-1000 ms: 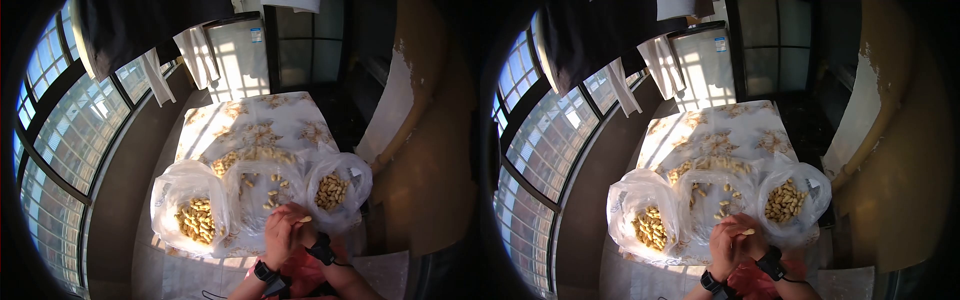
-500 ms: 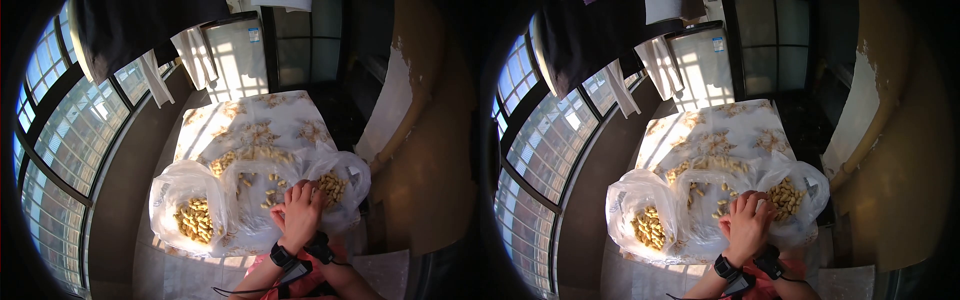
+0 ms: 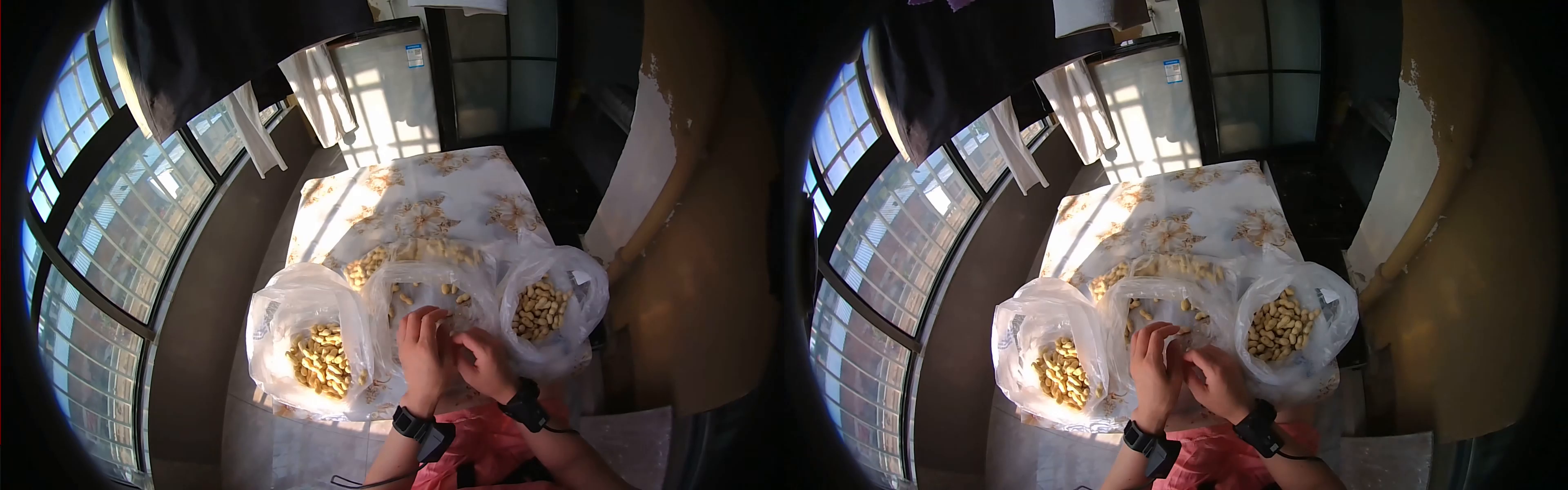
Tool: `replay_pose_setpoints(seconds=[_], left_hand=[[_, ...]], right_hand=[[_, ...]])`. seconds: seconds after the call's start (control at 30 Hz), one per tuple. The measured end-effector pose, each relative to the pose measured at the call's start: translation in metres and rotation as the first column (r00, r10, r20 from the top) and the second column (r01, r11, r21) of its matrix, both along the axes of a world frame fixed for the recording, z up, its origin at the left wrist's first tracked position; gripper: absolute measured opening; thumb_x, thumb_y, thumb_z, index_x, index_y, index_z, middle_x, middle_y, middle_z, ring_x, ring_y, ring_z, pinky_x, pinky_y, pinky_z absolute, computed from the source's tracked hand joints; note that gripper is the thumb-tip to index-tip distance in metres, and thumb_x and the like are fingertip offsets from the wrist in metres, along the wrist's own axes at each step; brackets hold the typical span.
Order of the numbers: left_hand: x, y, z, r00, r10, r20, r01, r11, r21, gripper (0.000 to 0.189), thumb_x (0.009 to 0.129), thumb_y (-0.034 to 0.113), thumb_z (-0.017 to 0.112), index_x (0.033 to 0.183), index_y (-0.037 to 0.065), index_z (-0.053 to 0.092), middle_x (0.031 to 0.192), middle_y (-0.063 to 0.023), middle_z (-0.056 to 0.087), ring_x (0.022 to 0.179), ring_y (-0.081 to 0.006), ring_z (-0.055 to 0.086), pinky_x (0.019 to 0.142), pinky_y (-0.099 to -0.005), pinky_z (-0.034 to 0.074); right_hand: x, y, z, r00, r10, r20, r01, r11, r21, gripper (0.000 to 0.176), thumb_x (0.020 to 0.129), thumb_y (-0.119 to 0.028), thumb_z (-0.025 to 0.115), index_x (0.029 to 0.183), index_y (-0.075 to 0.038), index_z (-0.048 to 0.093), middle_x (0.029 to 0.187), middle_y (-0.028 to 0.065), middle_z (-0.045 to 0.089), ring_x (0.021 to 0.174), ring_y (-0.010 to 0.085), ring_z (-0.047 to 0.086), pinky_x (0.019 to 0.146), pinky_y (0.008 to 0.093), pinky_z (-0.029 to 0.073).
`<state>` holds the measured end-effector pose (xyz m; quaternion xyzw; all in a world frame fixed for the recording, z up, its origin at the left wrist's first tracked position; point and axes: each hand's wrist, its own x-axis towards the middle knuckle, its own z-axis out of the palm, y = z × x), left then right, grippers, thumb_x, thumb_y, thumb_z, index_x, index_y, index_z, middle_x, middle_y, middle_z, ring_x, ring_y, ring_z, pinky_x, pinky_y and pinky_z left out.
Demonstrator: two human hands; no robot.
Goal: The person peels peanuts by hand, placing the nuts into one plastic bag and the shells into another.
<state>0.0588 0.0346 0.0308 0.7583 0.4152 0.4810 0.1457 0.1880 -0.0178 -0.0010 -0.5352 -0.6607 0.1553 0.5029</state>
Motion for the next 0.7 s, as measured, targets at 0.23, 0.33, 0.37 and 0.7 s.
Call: replay_pose_setpoints(seconds=[0.23,0.33,0.37,0.7], left_hand=[[-0.003,0.011,-0.011,0.977,0.022,-0.211,-0.026,1.0,-0.014,0.048,0.087,0.0,0.068,0.134,0.006,0.065,0.14,-0.0172,0.062,0.128,-0.0404,0.058,0.106,-0.0503,0.048],[0.005,0.023,-0.014,0.928,-0.043,-0.37,0.058,0.998,0.027,0.053,0.086,0.008,0.068,0.139,0.01,0.064,0.149,-0.0195,0.056,0.145,-0.0415,0.047,0.115,-0.0515,0.041],[0.009,0.025,-0.014,0.929,-0.043,-0.368,0.057,0.998,0.028,0.053,0.086,0.008,0.068,0.139,0.01,0.064,0.149,-0.0195,0.056,0.145,-0.0415,0.047,0.115,-0.0515,0.041],[0.014,0.052,-0.022,0.852,-0.27,-0.449,0.235,0.963,-0.133,0.051,0.078,0.011,0.077,0.128,0.009,0.069,0.139,-0.0111,0.063,0.137,-0.0362,0.054,0.109,-0.0498,0.044]], right_hand=[[-0.002,0.003,0.004,0.993,-0.108,-0.036,0.11,0.992,0.057,0.023,0.089,-0.001,0.072,0.111,-0.004,0.067,0.101,0.0155,0.069,0.097,0.0395,0.066,0.084,0.0469,0.052],[-0.001,0.003,0.005,0.992,-0.113,-0.048,0.116,0.991,0.067,0.032,0.089,0.002,0.068,0.121,-0.003,0.064,0.111,0.0187,0.067,0.104,0.0409,0.065,0.089,0.0466,0.052],[-0.001,0.003,0.005,0.989,-0.126,-0.072,0.131,0.988,0.079,0.034,0.09,0.003,0.067,0.124,-0.002,0.063,0.114,0.0195,0.066,0.106,0.0409,0.065,0.091,0.046,0.053],[-0.002,0.002,0.005,0.978,-0.151,-0.142,0.158,0.987,0.036,0.036,0.095,0.001,0.065,0.131,-0.002,0.06,0.119,0.0173,0.066,0.11,0.0361,0.067,0.096,0.0429,0.053]])
